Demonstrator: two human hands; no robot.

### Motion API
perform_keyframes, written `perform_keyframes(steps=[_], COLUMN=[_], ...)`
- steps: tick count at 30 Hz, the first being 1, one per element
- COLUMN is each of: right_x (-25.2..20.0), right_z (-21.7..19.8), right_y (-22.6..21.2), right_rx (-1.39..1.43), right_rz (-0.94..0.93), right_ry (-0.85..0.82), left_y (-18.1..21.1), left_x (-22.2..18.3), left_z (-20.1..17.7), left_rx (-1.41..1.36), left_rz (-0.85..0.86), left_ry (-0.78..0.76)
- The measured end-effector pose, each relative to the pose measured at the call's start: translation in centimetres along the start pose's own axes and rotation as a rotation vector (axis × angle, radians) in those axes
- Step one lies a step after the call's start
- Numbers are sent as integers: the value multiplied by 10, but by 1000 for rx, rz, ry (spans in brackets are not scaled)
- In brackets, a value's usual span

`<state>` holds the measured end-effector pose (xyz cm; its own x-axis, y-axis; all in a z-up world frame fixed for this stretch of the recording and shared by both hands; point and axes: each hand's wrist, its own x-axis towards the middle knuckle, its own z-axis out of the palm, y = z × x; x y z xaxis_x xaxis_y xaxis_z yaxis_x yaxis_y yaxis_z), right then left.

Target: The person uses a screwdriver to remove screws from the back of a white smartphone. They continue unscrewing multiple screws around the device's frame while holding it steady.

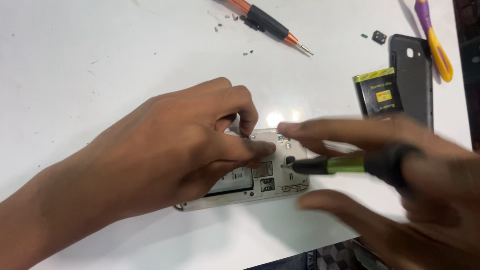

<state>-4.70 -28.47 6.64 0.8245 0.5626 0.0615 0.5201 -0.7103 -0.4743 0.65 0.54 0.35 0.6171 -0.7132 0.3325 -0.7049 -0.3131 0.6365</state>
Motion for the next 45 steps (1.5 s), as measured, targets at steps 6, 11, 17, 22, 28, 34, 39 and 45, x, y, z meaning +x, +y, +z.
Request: perform_keyframes(steps=[6, 11, 17, 22, 28, 34, 39, 45], right_x=[-9, 21, 44, 35, -19, -14, 29, 20], right_z=[8, 9, 13, 9, 15, 8, -5, 10], right_y=[1, -18, -34, -30, 16, 15, -1, -15], right_rx=[-53, 66, 68, 180, 66, 79, 221, -14], right_rz=[196, 75, 281, 324, 262, 233, -183, 11], right_ry=[83, 52, 171, -56, 3, -201, -268, 140], left_y=[0, -4, -3, -4, -3, -6, -3, 2], left_x=[1, -4, -1, -2, -1, -6, 0, 3], left_z=[1, 5, 5, 5, 3, 3, -1, -2], left_rx=[15, 38, 26, 12, -9, -17, -49, -86], left_rz=[-14, -25, -7, -21, -18, -29, -8, -86], left_ry=[-4, -24, 2, 5, -3, 20, 25, -9])
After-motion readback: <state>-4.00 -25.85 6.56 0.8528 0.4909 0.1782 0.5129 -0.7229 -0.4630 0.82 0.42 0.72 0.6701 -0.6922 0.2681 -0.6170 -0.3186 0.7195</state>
